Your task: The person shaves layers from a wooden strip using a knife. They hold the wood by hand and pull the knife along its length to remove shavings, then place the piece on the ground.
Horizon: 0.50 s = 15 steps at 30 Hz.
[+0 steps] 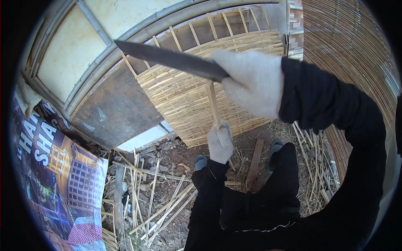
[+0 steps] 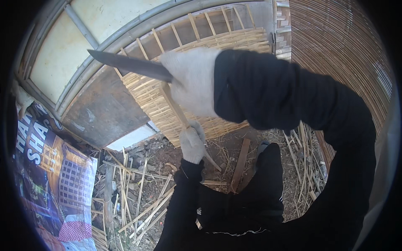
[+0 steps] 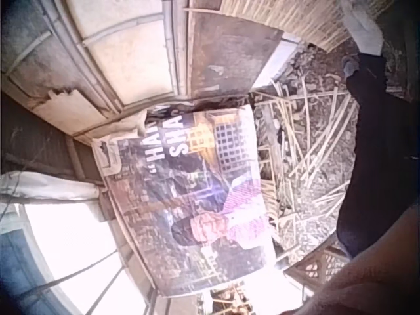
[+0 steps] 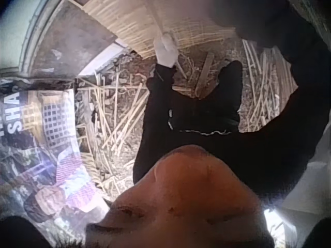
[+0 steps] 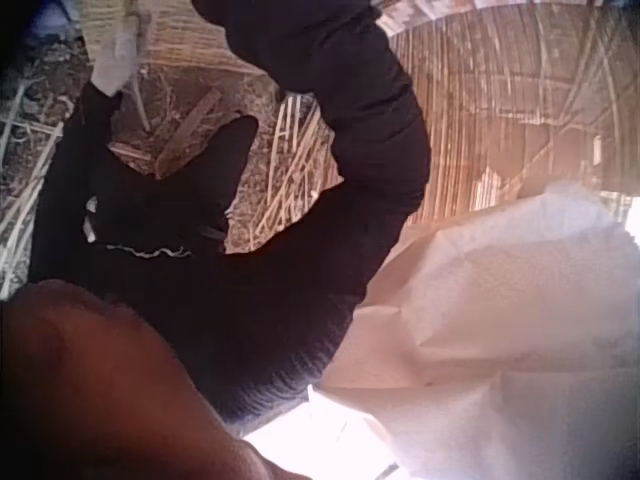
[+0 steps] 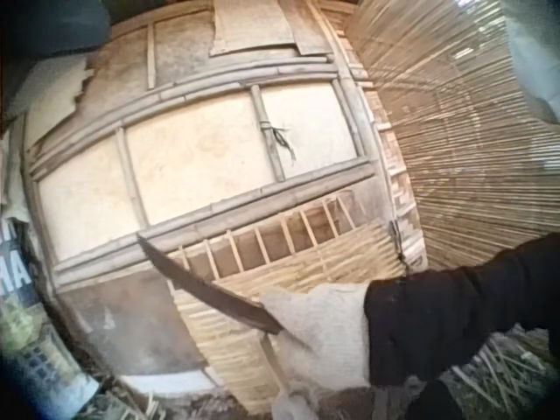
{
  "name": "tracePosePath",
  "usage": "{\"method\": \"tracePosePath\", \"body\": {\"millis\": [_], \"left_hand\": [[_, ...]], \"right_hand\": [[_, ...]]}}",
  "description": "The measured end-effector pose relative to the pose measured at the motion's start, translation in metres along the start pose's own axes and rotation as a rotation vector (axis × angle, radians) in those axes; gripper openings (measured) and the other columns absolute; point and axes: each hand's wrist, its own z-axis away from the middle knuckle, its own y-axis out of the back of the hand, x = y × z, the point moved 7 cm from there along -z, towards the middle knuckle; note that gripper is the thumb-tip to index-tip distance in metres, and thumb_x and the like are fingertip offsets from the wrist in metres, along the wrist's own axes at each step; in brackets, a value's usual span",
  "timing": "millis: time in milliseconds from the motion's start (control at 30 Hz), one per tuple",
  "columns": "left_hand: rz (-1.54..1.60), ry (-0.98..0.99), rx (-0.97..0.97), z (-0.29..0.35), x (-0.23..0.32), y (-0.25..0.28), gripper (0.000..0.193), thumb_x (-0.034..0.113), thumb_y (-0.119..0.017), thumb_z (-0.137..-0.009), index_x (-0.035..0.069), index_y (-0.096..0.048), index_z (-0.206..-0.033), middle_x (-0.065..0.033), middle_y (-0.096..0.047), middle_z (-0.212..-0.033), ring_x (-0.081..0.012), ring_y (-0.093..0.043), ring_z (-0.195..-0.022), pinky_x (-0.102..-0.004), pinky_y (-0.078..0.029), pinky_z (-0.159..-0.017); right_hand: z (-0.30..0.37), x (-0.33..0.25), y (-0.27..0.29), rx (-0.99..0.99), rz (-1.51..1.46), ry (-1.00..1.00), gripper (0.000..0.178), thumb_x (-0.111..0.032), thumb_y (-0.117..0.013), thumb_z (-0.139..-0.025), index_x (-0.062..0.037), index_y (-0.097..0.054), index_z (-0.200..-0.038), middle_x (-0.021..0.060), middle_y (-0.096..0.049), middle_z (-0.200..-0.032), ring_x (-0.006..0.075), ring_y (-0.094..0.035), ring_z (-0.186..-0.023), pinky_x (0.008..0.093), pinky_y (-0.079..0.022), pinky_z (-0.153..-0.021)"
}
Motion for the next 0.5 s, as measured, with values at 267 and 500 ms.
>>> {"method": "tracePosePath", "body": {"millis": [267,500], "left_hand": [[0.022,-0.076,0.109,-0.001,-0.021,0.011,0.016,0.018,-0.052,-0.095,0.004,-0.053,-0.089,-0.0040,-0.051,-0.071,-0.0105,-0.047,-0.065,-0.0295,-0.041,-0.059],[-0.086,0.172,0.030,0.007,-0.076,0.004,0.017,0.019,-0.053,-0.097,0.003,-0.055,-0.098,-0.0037,-0.053,-0.075,-0.0119,-0.050,-0.068,-0.0297,-0.042,-0.062]], "right_hand": [[0.001,0.013,-0.018,0.113,-0.079,0.020,0.019,-0.012,-0.054,-0.088,0.0026,-0.058,-0.100,0.0227,-0.065,-0.076,0.0380,-0.067,-0.070,0.0442,-0.053,-0.063],[-0.003,0.019,-0.018,-0.029,-0.089,-0.043,0.025,-0.017,-0.054,-0.090,0.0031,-0.053,-0.105,0.0249,-0.065,-0.074,0.0408,-0.067,-0.071,0.0455,-0.053,-0.064]]}}
